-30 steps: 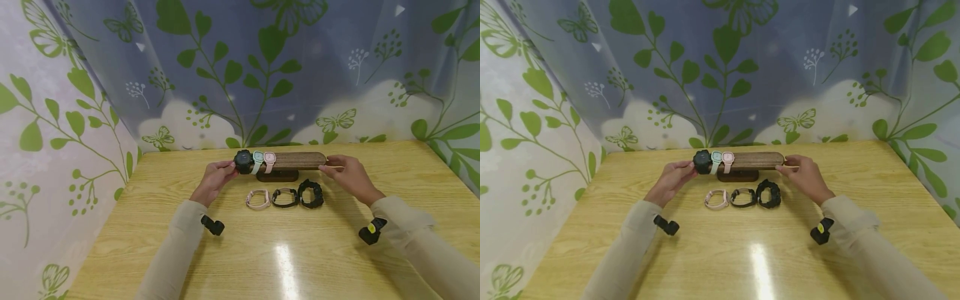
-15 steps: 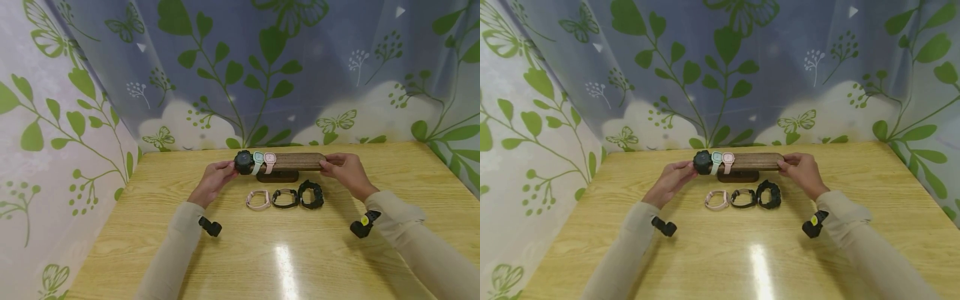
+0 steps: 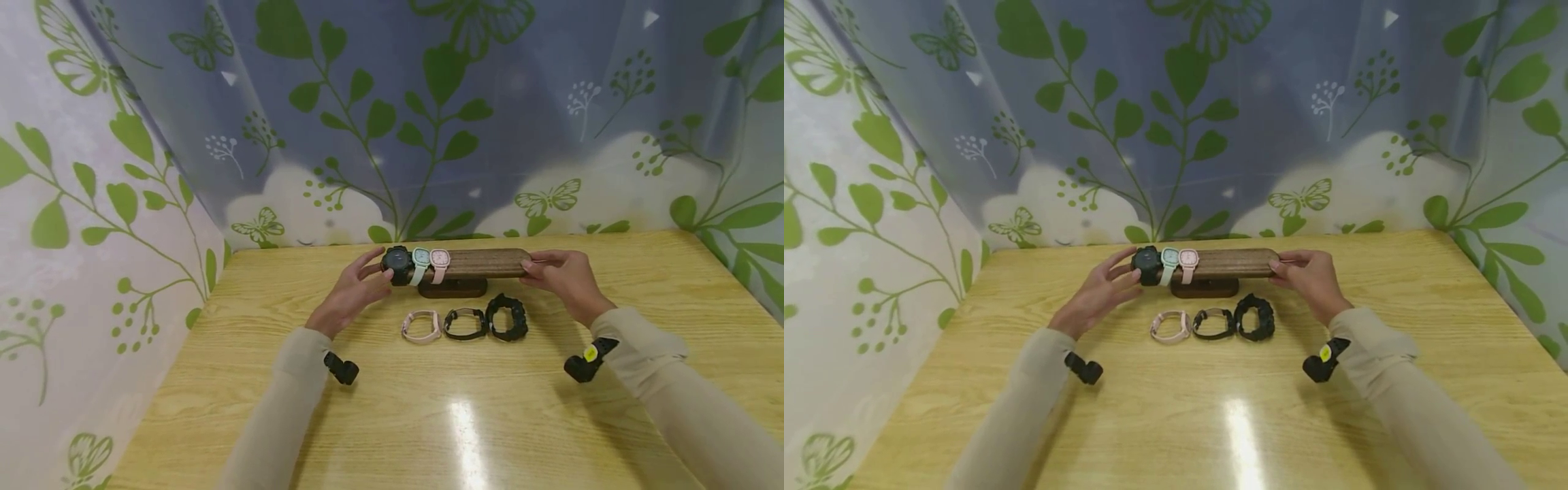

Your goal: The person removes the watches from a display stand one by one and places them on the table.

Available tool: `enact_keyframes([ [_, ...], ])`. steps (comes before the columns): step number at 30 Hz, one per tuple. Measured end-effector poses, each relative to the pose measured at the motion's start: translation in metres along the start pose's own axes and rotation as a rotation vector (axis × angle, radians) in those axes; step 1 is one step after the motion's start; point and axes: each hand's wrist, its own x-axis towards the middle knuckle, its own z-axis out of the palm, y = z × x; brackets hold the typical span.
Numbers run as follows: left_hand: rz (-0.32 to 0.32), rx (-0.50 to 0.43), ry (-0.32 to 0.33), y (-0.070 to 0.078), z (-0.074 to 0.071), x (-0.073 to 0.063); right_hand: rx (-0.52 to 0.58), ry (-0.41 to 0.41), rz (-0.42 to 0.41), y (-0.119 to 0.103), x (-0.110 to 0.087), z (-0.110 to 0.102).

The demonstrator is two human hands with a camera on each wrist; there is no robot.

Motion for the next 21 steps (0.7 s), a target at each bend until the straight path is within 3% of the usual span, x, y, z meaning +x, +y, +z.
enact_keyframes([
  [10,0.035,-0.018,-0.088,-0.004,0.002,0.01,0.013,0.004,0.01,0.0,0.001,0.0],
  [21,0.057,-0.056,-0.091,-0.009,0.003,0.016,0.021,0.004,0.019,0.0,0.002,0.0],
])
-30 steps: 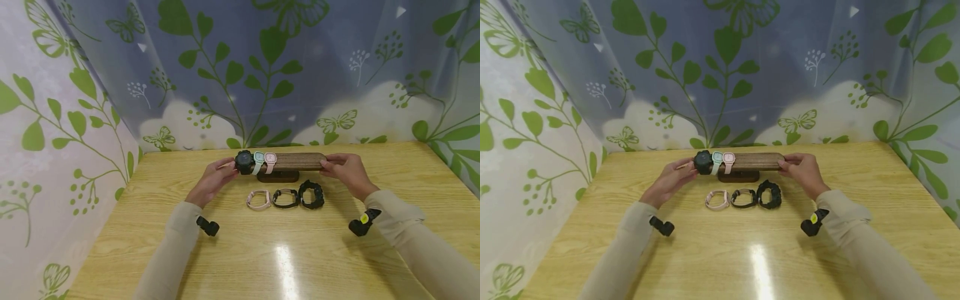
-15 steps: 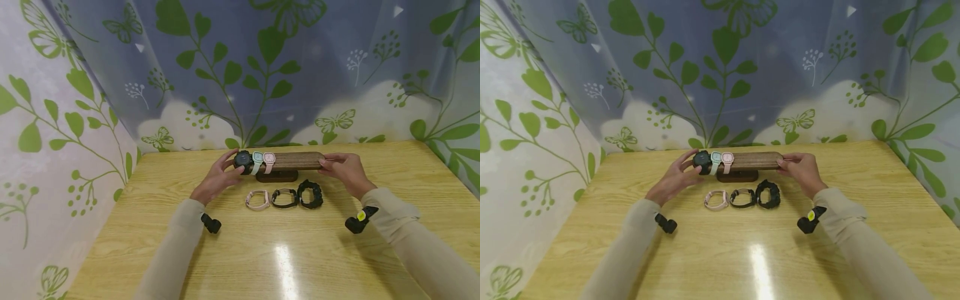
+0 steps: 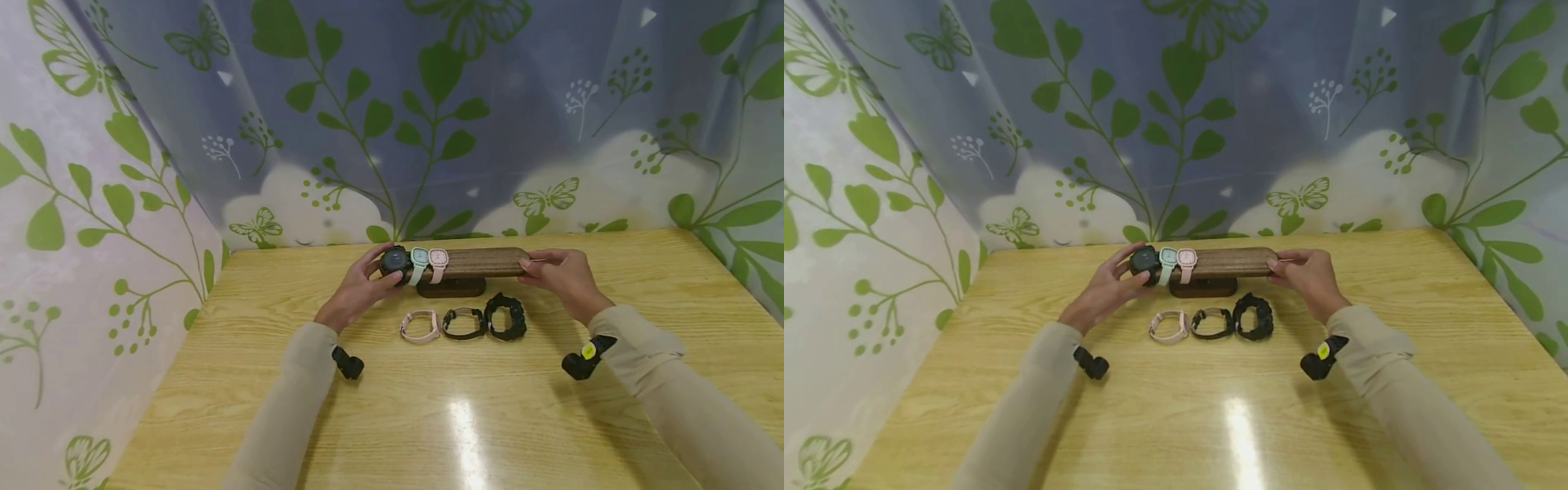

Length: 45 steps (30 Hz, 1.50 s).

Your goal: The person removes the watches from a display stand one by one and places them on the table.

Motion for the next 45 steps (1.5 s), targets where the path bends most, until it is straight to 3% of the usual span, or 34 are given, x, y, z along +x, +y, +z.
enact_keyframes([
  [11,0.018,0.028,0.061,0.003,-0.007,-0.008,-0.016,-0.01,-0.001,-0.001,-0.001,-0.001],
  [28,0.042,0.168,0.127,0.009,-0.027,-0.032,0.01,-0.024,-0.005,0.0,0.0,-0.002],
  [40,0.003,0.482,0.16,0.018,-0.034,-0.059,0.008,-0.026,-0.004,-0.001,0.001,-0.002],
  [45,0.038,0.648,0.175,0.019,-0.027,-0.067,-0.005,-0.025,0.002,-0.001,0.001,-0.002],
])
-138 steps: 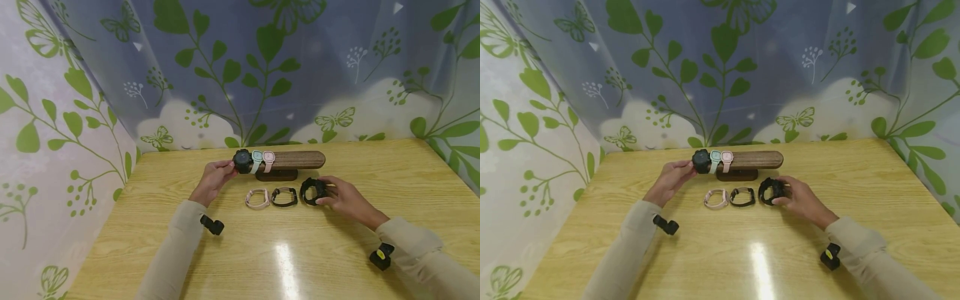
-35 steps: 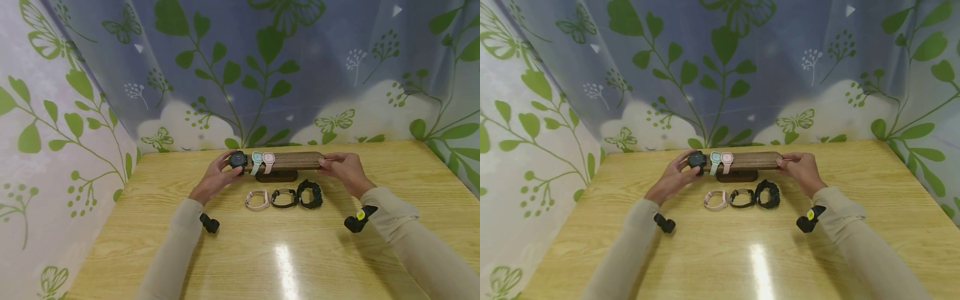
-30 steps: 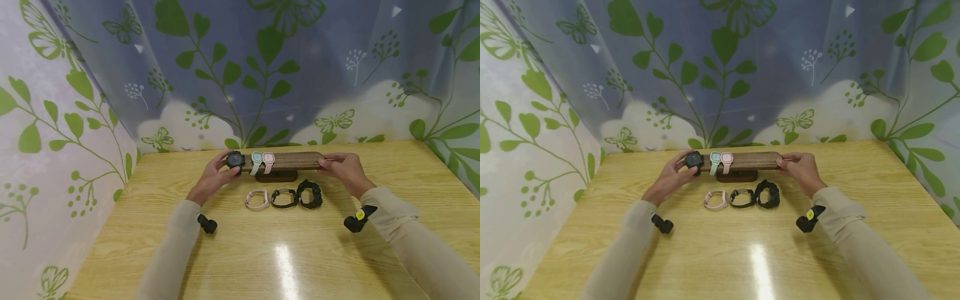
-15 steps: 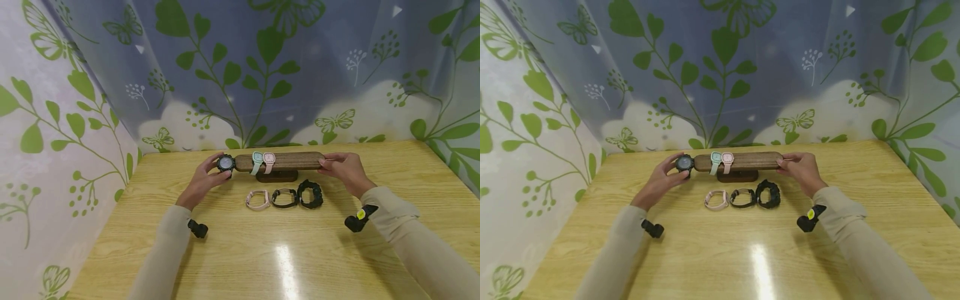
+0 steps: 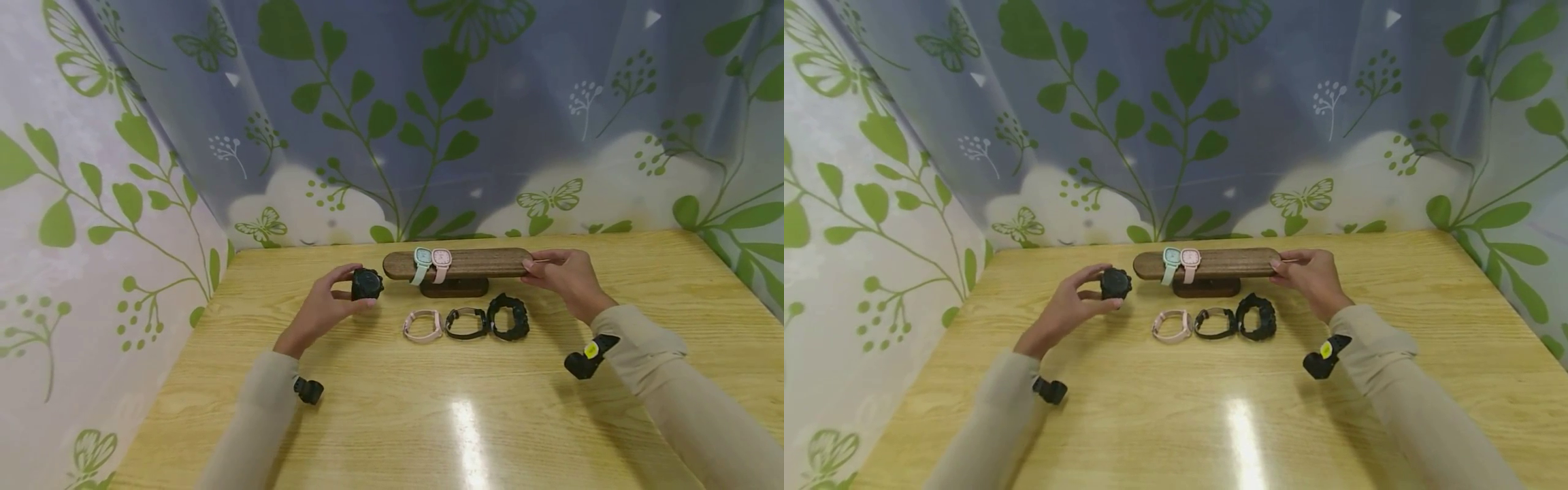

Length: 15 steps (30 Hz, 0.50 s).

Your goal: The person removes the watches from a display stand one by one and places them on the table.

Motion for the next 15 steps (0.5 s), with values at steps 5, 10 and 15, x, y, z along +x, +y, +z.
enact_keyframes([
  [5,0.05,0.127,-0.009,0.01,0.011,-0.009,-0.008,0.003,0.023,0.0,0.0,0.0],
  [10,0.088,0.222,-0.021,0.024,0.025,-0.018,-0.011,0.003,0.031,0.0,0.001,0.0],
  [15,0.158,0.293,-0.009,0.039,0.04,-0.024,-0.009,0.002,0.03,-0.001,0.0,0.0],
])
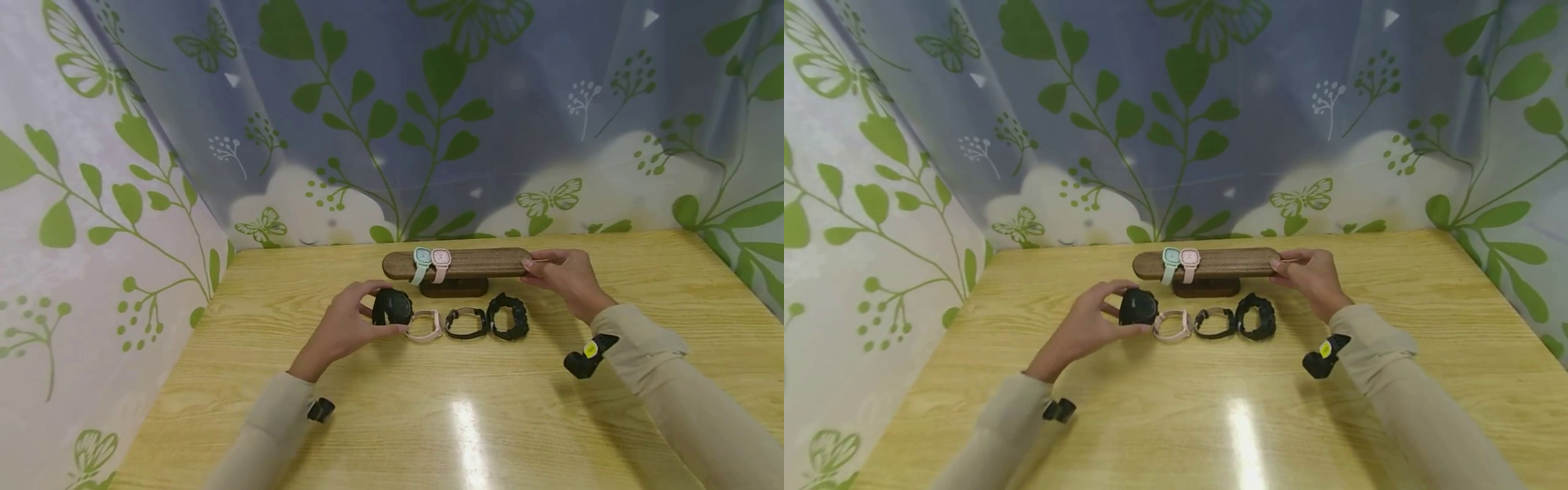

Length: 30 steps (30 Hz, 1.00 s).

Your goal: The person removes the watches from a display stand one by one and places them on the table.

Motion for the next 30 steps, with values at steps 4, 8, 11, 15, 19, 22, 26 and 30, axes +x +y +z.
enact_keyframes([
  [4,0.045,0.05,-0.003,0.016,0.009,-0.002,0.009,-0.002,-0.006,-0.001,-0.001,0.001],
  [8,0.066,0.115,-0.044,0.033,0.02,-0.003,0.013,-0.001,-0.012,-0.001,-0.001,0.001],
  [11,0.105,0.176,-0.08,0.044,0.029,-0.002,0.012,-0.002,-0.012,-0.001,-0.001,0.001],
  [15,0.154,0.246,-0.12,0.056,0.043,0.0,0.004,0.0,-0.01,-0.001,-0.001,0.001],
  [19,0.183,0.297,-0.168,0.068,0.058,0.002,-0.002,0.001,-0.007,-0.001,-0.001,0.001],
  [22,0.203,0.342,-0.202,0.077,0.069,0.004,-0.002,-0.002,-0.004,-0.001,-0.001,0.001],
  [26,0.215,0.372,-0.245,0.087,0.083,0.008,-0.008,-0.005,-0.007,-0.002,-0.002,0.0],
  [30,0.221,0.393,-0.275,0.095,0.098,0.012,-0.017,-0.003,-0.009,-0.002,-0.003,0.001],
])
